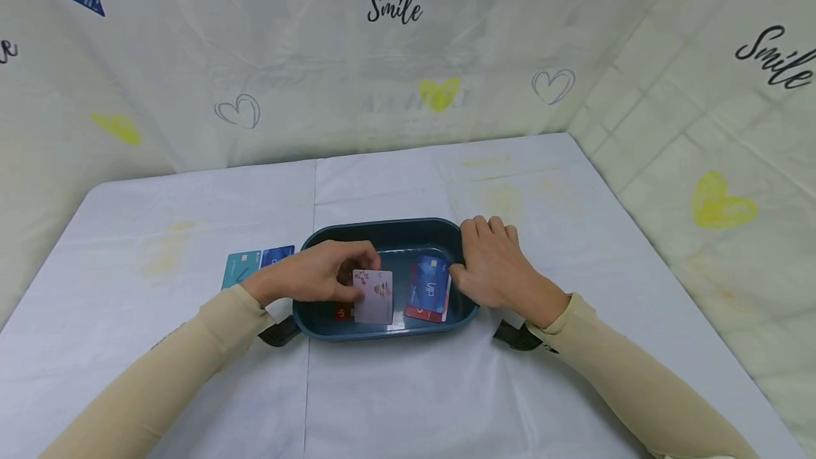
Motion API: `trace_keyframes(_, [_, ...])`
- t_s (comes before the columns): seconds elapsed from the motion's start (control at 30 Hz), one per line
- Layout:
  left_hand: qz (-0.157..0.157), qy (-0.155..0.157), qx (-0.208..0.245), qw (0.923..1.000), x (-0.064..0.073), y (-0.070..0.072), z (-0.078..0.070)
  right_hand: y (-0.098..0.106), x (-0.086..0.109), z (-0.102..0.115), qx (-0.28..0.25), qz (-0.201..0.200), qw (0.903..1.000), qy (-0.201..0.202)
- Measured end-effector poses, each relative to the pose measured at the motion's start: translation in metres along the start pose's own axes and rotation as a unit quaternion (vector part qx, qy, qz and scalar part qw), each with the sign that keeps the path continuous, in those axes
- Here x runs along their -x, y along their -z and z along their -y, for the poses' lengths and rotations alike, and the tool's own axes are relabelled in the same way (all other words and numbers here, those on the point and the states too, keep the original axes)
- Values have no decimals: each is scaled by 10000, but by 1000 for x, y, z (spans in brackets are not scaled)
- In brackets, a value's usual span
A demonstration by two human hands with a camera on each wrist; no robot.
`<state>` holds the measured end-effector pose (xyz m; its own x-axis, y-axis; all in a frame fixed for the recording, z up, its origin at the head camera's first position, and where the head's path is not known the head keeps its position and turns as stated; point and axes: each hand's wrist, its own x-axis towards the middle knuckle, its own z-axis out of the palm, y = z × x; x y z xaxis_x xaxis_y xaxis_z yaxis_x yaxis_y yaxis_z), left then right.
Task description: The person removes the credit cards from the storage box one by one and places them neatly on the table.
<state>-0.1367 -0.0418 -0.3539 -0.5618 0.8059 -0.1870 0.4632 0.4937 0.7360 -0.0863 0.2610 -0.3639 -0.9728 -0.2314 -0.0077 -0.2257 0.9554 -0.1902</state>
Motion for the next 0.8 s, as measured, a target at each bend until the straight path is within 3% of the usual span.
trace_keyframes(0.27, [-175,28,8,9998,0,0,0,0,0,-1,-2,15,10000,19])
trace_keyframes(0.8, [-512,470,286,9972,3,3,-1,0,0,0,0,6,10000,22])
